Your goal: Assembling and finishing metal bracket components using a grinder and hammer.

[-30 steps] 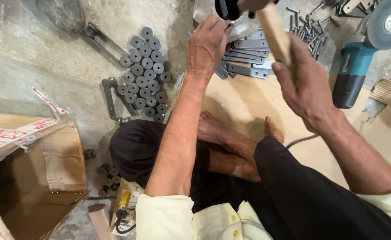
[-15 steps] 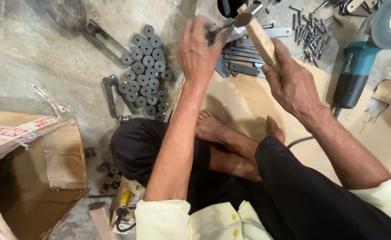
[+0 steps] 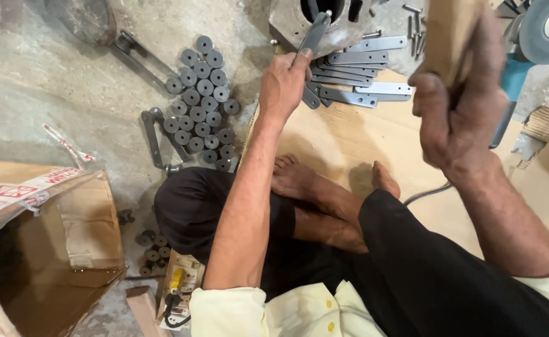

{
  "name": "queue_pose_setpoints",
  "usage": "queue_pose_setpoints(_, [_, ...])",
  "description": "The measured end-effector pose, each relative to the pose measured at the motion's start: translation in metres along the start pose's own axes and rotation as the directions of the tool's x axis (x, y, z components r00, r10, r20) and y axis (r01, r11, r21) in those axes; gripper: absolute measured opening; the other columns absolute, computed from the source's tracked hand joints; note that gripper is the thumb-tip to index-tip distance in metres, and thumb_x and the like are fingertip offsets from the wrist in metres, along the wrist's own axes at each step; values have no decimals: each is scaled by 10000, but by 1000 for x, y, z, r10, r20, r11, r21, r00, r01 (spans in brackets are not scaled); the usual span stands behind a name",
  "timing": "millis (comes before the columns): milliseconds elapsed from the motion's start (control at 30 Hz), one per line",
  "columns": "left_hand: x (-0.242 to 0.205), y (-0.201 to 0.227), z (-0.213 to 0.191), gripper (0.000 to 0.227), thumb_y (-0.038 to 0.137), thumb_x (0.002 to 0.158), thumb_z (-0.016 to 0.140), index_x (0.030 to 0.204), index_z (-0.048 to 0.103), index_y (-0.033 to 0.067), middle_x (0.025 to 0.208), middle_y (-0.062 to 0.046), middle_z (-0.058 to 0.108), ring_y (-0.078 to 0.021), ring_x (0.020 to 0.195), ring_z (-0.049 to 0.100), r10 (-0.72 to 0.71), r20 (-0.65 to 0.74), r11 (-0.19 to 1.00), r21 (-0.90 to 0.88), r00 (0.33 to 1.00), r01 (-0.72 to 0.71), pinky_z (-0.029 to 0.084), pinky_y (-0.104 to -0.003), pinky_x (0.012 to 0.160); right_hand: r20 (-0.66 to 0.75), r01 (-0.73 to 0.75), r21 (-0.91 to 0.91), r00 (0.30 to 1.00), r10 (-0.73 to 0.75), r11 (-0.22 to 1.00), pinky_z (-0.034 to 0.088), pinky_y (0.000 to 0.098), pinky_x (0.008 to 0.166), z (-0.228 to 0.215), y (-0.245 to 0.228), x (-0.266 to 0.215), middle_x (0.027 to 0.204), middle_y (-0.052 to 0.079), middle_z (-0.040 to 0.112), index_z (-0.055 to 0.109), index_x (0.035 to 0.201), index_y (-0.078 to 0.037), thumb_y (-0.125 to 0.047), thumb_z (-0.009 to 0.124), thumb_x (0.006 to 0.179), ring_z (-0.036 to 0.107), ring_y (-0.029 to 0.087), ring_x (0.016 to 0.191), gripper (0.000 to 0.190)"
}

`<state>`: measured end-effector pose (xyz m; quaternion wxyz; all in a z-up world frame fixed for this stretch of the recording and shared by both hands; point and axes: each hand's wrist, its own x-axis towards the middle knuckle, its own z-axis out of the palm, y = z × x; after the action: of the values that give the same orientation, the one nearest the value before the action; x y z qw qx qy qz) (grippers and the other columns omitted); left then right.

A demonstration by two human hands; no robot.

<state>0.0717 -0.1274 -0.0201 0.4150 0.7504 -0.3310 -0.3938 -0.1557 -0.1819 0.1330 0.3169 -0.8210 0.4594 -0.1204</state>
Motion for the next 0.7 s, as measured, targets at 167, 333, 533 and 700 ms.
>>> queue_pose_setpoints(167, [4, 2, 1, 497, 453, 953, 541, 676, 712, 78, 588, -113, 658, -271, 588, 679, -95, 14, 995, -6, 995, 95, 498, -405, 603, -31, 489, -58, 871, -491, 870, 670, 310, 901, 21, 6, 13, 1497, 410, 403, -62, 1678, -208, -51, 340, 1191, 726, 230, 1097, 651])
queue_pose_setpoints(333, [3, 6, 0, 495, 444, 943, 545, 671, 719, 69, 597, -125, 667, -280, 591, 677, -89, 20, 996, -15, 996, 89, 507, -404, 626, 137, 6, 34, 991, -10, 999, 532, 283, 464, -11, -14, 24, 964, 154, 694, 212, 1685, -194, -117, 480, 1166, 556, 161, 555, 589])
queue_pose_setpoints(533, [1, 5, 5, 501, 425, 937, 538, 658, 720, 50, 593, -139, 667, -297, 594, 682, -79, 25, 996, -51, 997, 80, 517, -411, 641, -41, 355, 149, 935, -353, 923, 539, 262, 613, 16, 46, 16, 909, 134, 661, 282, 1678, -128, -181, 475, 1220, 580, 110, 640, 499])
queue_pose_setpoints(700, [3, -16, 14, 509, 406, 962, 538, 651, 718, 45, 605, -139, 659, -313, 624, 663, 55, -32, 998, -19, 998, -56, 503, -425, 662, 241, 212, -44, 951, -195, 976, 519, 274, 587, 18, -4, 24, 807, 169, 680, 357, 1641, 23, -250, 507, 1166, 566, 88, 649, 569])
